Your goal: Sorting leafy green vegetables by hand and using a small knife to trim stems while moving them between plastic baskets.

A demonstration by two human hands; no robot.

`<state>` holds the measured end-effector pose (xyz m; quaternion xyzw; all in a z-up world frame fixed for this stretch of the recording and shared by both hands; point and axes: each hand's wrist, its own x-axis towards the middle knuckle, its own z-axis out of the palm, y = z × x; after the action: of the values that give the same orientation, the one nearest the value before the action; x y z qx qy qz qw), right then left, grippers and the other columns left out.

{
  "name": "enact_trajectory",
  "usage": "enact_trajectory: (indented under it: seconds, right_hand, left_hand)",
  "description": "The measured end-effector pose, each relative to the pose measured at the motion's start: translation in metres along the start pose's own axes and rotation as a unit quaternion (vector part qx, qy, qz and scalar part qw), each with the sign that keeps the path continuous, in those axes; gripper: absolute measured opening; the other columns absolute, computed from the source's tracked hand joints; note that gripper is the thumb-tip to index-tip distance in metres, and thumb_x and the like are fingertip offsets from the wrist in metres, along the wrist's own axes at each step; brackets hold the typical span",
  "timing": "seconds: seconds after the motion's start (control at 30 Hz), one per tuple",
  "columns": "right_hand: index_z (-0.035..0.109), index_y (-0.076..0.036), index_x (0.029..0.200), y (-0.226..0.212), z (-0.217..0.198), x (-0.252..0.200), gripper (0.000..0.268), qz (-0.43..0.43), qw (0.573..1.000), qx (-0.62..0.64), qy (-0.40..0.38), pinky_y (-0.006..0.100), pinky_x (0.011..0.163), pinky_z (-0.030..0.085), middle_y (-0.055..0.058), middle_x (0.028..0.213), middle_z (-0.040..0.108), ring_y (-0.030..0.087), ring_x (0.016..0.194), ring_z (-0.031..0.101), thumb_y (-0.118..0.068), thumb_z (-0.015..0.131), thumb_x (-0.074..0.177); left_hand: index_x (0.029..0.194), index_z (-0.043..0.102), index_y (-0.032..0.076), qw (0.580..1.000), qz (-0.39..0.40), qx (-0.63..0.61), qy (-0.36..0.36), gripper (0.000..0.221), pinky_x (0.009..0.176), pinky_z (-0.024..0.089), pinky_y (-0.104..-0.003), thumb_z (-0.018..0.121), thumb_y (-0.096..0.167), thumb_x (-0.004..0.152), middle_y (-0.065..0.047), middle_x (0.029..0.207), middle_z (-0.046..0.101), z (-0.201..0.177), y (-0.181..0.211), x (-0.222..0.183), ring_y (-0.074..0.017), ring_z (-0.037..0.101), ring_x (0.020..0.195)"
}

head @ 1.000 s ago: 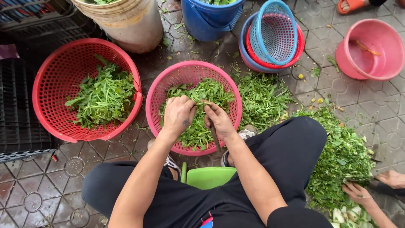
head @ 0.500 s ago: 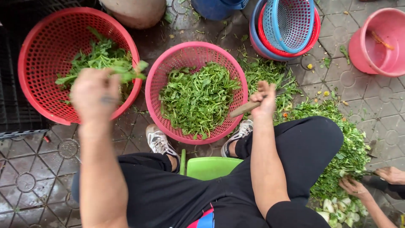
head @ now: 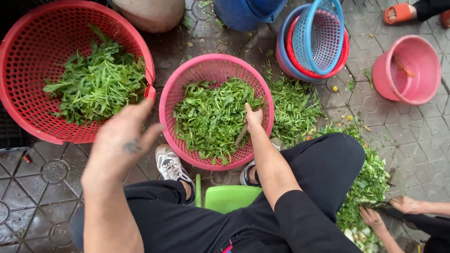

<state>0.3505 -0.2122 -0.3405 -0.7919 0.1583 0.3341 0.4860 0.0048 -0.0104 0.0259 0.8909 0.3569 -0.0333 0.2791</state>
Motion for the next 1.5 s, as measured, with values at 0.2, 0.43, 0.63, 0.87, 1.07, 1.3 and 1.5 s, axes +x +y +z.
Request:
enact_trajectory:
  seconds: [0.2,0.43,0.63,0.87,1.07,1.3,1.5]
  right_hand:
    - [0.067,-0.011,0.145,-0.043,0.017,-0.008,0.043,-0.010,0.992,-0.088,-0.095,0.030,0.046,0.038,0.002,0.090,0.059,0.012,0.055,0.039,-0.026,0.074,0.105]
    - [0.081,-0.014,0.121,-0.073,-0.031,-0.102,0.049,-0.243,0.923,-0.250,-0.164,0.047,0.091,0.059,0.010,0.112,0.083,0.029,0.108,0.079,-0.054,0.091,0.094]
    - [0.074,0.000,0.127,-0.043,-0.065,-0.164,0.053,-0.439,0.672,-0.475,-0.360,0.063,0.100,0.057,0.030,0.122,0.073,0.055,0.116,0.068,-0.027,0.091,0.086]
    - [0.076,-0.009,0.140,-0.052,-0.074,-0.104,0.040,-0.332,0.757,-0.520,-0.214,0.052,0.109,0.056,0.015,0.128,0.080,0.036,0.123,0.075,-0.027,0.075,0.105]
    - [0.080,-0.020,0.125,-0.011,-0.006,-0.084,0.029,-0.370,0.698,-0.555,-0.261,0.056,0.100,0.062,0.011,0.123,0.080,0.042,0.113,0.077,-0.033,0.079,0.099]
    - [0.076,-0.029,0.126,0.077,0.066,-0.021,0.032,-0.415,0.621,-0.621,-0.238,0.059,0.095,0.065,0.002,0.134,0.062,0.042,0.106,0.078,-0.037,0.079,0.095]
    - [0.082,-0.023,0.115,-0.034,-0.002,-0.105,0.028,-0.317,0.843,-0.328,-0.285,0.035,0.068,0.058,0.000,0.109,0.078,0.014,0.080,0.072,-0.032,0.090,0.090]
  left_hand:
    - [0.150,0.054,0.014,0.997,0.002,0.023,-0.078,0.056,0.078,0.055,-0.065,0.070,0.040,0.103,-0.020,0.121,0.071,0.010,0.005,0.010,-0.0501,0.070,0.106]
    - [0.159,0.058,0.007,0.998,0.044,0.012,-0.045,0.069,0.089,0.061,-0.065,0.074,0.036,0.099,-0.024,0.124,0.075,0.018,0.012,0.032,-0.0511,0.075,0.109]
    - [0.162,0.057,0.010,0.996,0.057,0.007,-0.062,0.072,0.092,0.061,-0.063,0.075,0.042,0.099,-0.021,0.125,0.075,0.032,0.015,0.031,-0.0470,0.076,0.114]
    - [0.150,0.065,0.010,0.997,0.073,-0.012,-0.006,0.056,0.083,0.060,-0.064,0.076,0.031,0.099,-0.020,0.120,0.074,0.020,-0.003,0.017,-0.0497,0.075,0.106]
    - [0.093,0.074,0.017,0.989,0.106,-0.008,0.100,0.023,0.074,0.060,-0.049,0.081,0.037,0.100,-0.003,0.103,0.075,0.026,-0.015,0.013,-0.0340,0.076,0.096]
    - [0.090,0.070,0.016,0.983,0.111,-0.030,0.146,0.031,0.069,0.058,-0.052,0.082,0.041,0.102,-0.005,0.092,0.071,0.031,-0.019,0.014,-0.0364,0.075,0.091]
    - [0.117,0.077,0.022,0.985,0.112,0.001,0.131,0.026,0.077,0.061,-0.050,0.080,0.041,0.100,-0.003,0.099,0.073,0.051,-0.016,0.043,-0.0319,0.077,0.096]
